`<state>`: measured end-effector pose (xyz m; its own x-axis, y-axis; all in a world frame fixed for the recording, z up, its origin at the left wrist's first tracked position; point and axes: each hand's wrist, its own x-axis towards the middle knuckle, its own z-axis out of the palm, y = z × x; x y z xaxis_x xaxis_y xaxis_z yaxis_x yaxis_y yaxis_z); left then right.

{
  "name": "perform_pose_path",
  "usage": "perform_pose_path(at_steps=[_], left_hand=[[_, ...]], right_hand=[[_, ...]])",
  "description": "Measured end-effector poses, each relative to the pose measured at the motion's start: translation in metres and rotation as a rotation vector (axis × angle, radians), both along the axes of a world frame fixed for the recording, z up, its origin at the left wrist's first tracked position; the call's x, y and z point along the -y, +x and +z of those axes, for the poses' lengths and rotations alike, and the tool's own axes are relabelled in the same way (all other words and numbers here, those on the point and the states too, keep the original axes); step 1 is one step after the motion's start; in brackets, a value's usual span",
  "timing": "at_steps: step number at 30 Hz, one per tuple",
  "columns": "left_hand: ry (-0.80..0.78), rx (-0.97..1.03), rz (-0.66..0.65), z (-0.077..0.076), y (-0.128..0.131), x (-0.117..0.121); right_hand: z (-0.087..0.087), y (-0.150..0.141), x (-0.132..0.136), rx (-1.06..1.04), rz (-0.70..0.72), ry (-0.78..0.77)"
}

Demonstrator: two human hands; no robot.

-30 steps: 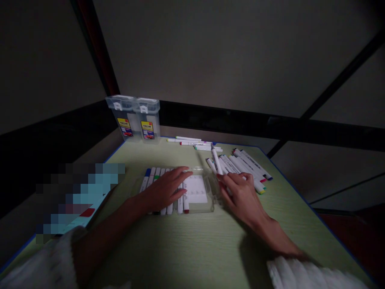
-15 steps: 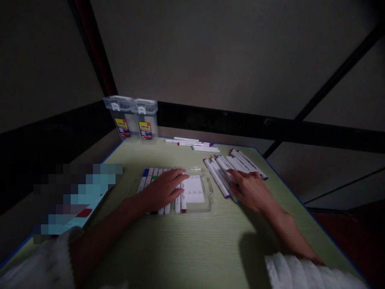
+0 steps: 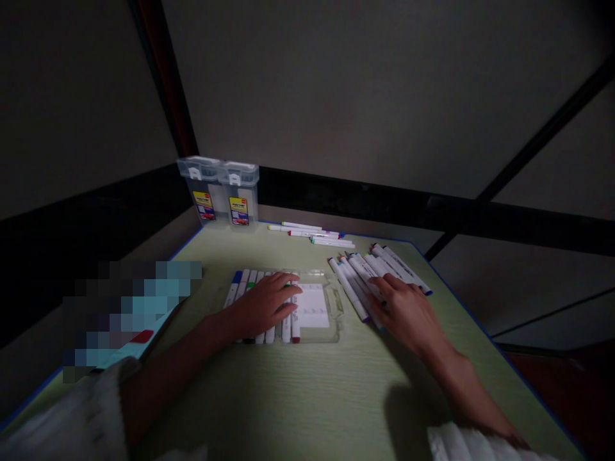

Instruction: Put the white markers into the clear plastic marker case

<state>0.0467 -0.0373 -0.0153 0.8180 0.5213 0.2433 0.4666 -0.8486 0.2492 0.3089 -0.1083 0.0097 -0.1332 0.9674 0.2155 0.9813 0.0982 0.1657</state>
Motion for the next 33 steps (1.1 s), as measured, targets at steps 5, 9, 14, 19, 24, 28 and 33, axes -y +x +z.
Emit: perform_pose_path(at_steps=[5, 9, 14, 19, 24, 28, 33], left_hand=[[-0.036, 0.044, 0.027, 0.012, 0.002, -0.005], [0.030, 0.104, 0.063, 0.037, 0.016, -0.034], [-0.003, 0.062, 0.131, 0.046, 0.058, -0.082], [0.024, -0.060, 0.157, 0.015, 0.098, -0.102], [0.067, -0.120, 0.182, -0.005, 0.105, -0.108], [0.105, -0.145, 0.194, -0.003, 0.100, -0.111], [0.115, -0.139, 0.255, -0.001, 0.094, -0.113]], right_hand=[[0.003, -0.018, 0.006, -0.041, 0.141, -0.016], [0.004, -0.027, 0.010, -0.066, 0.191, -0.020], [0.006, -0.031, 0.011, -0.062, 0.201, -0.025], [0.005, -0.031, 0.011, -0.046, 0.208, -0.041], [0.005, -0.031, 0.011, -0.036, 0.208, -0.057], [0.004, -0.032, 0.011, -0.038, 0.210, -0.068], [0.004, -0.032, 0.010, -0.033, 0.209, -0.080]])
